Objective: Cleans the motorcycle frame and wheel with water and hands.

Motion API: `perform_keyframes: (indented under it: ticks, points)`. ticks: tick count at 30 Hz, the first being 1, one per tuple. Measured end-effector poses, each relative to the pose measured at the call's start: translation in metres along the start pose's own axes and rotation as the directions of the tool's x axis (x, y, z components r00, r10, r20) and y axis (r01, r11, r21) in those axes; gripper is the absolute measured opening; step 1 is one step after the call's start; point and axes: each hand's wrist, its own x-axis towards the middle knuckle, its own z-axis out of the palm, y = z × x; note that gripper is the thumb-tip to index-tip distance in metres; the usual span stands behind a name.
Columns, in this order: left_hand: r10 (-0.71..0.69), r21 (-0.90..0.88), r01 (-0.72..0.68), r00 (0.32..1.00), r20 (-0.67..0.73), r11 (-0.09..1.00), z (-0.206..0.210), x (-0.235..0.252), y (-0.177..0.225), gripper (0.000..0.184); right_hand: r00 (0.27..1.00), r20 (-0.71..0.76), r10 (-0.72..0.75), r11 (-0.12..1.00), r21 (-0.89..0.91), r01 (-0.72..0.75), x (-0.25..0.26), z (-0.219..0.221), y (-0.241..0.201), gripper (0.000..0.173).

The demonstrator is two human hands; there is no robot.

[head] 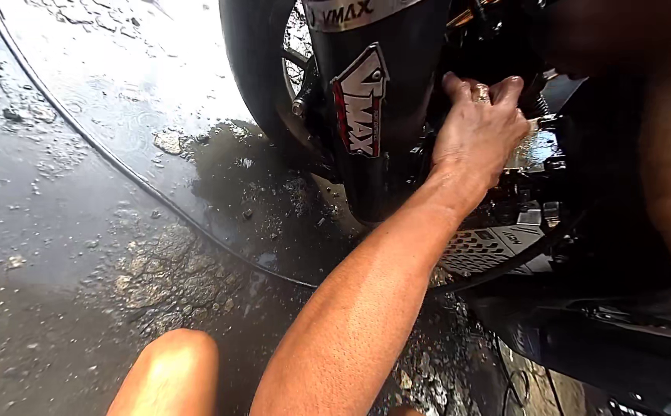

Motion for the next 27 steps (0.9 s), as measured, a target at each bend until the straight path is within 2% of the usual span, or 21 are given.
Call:
perform_keyframes:
  ticks: [1, 2, 3, 5, 6, 10, 13, 16, 22, 25, 27]
  points:
    - [0.0, 0.004, 0.0, 1.0, 0.003, 1.0, 0.0, 0.0, 0.0, 0.068, 1.0, -0.018, -0.02, 1.0, -0.009, 0.02, 0.001, -0.007, -0.007, 0.041]
    - [-0.001, 0.006, 0.001, 1.0, 0.002, 1.0, 0.001, 0.0, 0.0, 0.069, 0.997, -0.059, -0.038, 0.999, -0.033, 0.036, 0.002, -0.009, -0.013, 0.036]
    - [-0.002, 0.014, 0.002, 1.0, 0.002, 1.0, 0.002, -0.001, 0.0, 0.069, 0.993, -0.113, -0.037, 0.998, -0.049, 0.031, 0.002, -0.009, -0.019, 0.023]
    - [0.007, 0.029, -0.006, 1.0, -0.007, 1.0, 0.001, -0.001, -0.001, 0.067, 0.983, -0.183, 0.031, 0.999, -0.024, -0.036, -0.003, -0.006, -0.029, 0.011]
    - [0.012, 0.034, -0.011, 1.0, -0.014, 0.999, 0.002, -0.002, -0.001, 0.067, 0.979, -0.198, 0.046, 0.998, -0.02, -0.051, 0.002, -0.005, -0.029, 0.011]
    - [0.014, 0.043, -0.014, 1.0, 0.007, 0.999, 0.003, -0.002, -0.002, 0.07, 0.982, -0.186, 0.032, 0.997, -0.056, -0.043, 0.018, -0.003, -0.021, 0.013]
    - [0.03, 0.037, -0.03, 1.0, 0.004, 0.999, 0.003, -0.003, -0.001, 0.066, 0.988, -0.153, 0.028, 0.997, -0.064, -0.038, 0.002, 0.003, -0.019, 0.01]
    - [0.03, 0.029, -0.03, 1.0, 0.007, 0.999, 0.0, -0.003, -0.002, 0.062, 0.992, -0.125, 0.011, 1.0, -0.024, -0.014, -0.002, 0.009, -0.011, 0.016]
    - [0.016, 0.059, -0.017, 1.0, 0.02, 0.998, 0.001, -0.004, 0.001, 0.062, 0.987, -0.039, 0.158, 0.985, 0.072, -0.155, 0.001, 0.035, 0.023, 0.017]
    - [0.001, 0.078, -0.002, 1.0, 0.02, 0.997, 0.002, -0.003, 0.004, 0.062, 0.977, -0.019, 0.214, 0.974, 0.081, -0.212, -0.002, 0.051, 0.039, 0.01]
    - [-0.016, 0.077, 0.014, 0.999, 0.028, 0.997, 0.001, -0.003, 0.004, 0.06, 0.978, -0.046, 0.205, 0.977, 0.071, -0.202, -0.012, 0.047, 0.034, 0.016]
